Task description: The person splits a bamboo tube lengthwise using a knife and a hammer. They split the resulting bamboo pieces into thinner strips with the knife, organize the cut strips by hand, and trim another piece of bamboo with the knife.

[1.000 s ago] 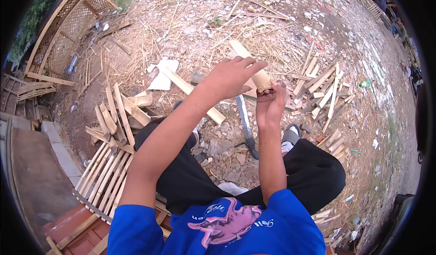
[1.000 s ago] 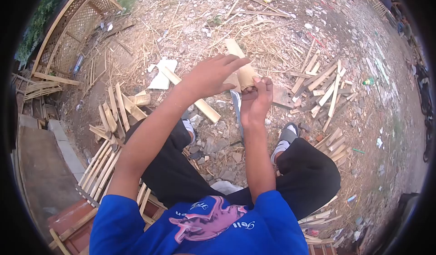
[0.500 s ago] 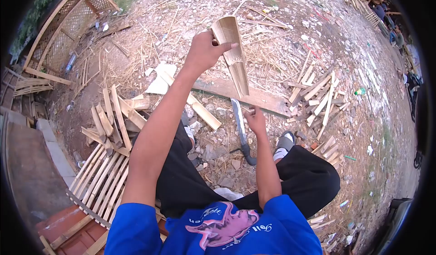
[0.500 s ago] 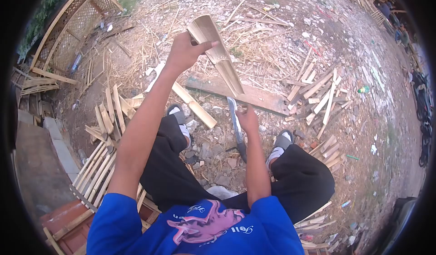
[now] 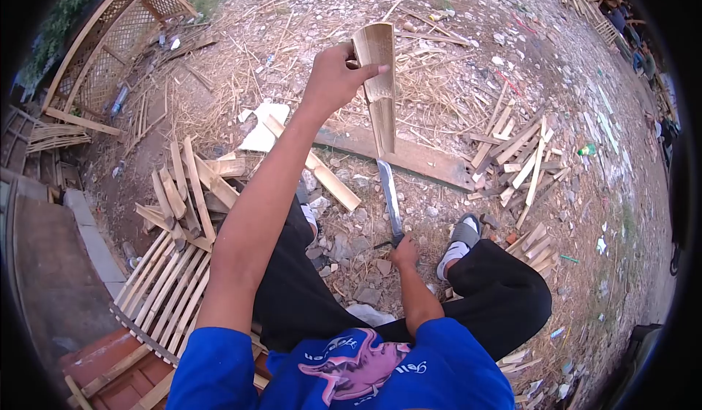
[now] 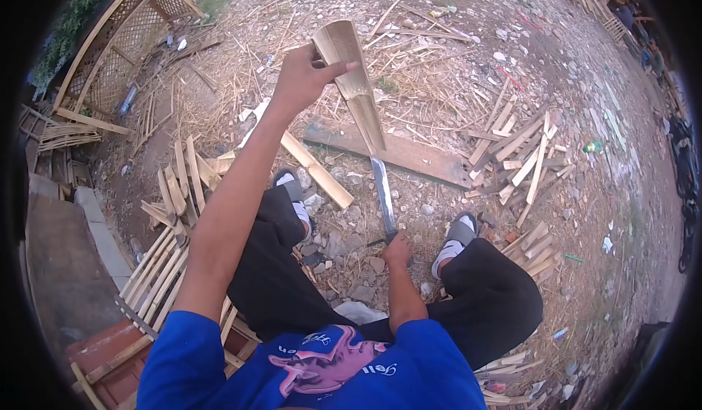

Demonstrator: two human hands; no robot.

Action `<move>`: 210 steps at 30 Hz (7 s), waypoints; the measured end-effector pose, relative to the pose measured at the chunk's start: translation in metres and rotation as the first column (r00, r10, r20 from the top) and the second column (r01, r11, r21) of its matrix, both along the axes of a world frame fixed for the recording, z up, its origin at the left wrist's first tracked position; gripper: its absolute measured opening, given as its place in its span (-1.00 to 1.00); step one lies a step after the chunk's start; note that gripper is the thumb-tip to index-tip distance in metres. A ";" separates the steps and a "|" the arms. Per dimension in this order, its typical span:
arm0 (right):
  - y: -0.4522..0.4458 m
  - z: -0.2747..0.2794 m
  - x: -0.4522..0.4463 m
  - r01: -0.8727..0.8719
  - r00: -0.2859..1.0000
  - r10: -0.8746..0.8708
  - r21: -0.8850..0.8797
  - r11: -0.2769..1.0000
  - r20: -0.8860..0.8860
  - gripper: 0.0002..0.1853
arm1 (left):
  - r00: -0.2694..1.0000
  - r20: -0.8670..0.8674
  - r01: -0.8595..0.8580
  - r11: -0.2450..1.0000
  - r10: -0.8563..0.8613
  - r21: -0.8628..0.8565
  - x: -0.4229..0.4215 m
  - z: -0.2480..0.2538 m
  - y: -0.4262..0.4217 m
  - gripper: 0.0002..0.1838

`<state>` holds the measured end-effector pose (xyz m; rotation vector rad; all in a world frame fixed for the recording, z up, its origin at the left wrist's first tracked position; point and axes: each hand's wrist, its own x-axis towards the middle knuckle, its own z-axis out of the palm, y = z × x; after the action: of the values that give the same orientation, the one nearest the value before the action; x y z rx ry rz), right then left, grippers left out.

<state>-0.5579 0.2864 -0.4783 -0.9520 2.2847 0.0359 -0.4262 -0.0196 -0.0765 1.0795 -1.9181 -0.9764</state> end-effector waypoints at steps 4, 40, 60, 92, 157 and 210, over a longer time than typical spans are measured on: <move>0.002 0.016 0.002 0.096 0.993 -0.099 0.040 0.995 0.063 -0.11 | 0.999 -0.026 -0.021 0.993 0.018 -0.114 0.002 -0.014 -0.011 -0.48; -0.051 0.393 -0.063 0.280 0.903 0.137 -0.800 0.531 0.407 -0.61 | 0.982 0.058 0.189 0.963 -0.181 -0.192 -0.088 -0.060 0.023 -0.51; -0.057 0.365 -0.058 0.392 0.846 0.100 -0.739 0.548 0.524 -0.61 | 0.985 0.097 0.159 0.968 -0.142 -0.193 -0.095 -0.062 0.041 -0.54; -0.065 0.375 -0.048 0.401 0.853 0.098 -0.765 0.504 0.512 -0.55 | 0.984 0.142 0.135 0.968 -0.106 -0.212 -0.095 -0.066 0.043 -0.58; -0.074 0.340 -0.056 0.571 0.785 -0.057 -0.685 0.453 0.616 -0.62 | 0.969 -0.051 0.240 0.969 -0.244 -0.060 -0.123 -0.102 0.058 -0.50; -0.077 0.370 -0.042 0.596 0.791 0.098 -0.797 0.099 0.604 -0.66 | 0.871 -0.207 0.431 0.895 -0.445 -0.110 -0.115 -0.032 0.083 -0.25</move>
<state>-0.5998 0.2091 -0.1082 -0.8515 1.6235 -1.9579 -0.5411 0.0631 -0.1081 0.4696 -2.0231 -1.2191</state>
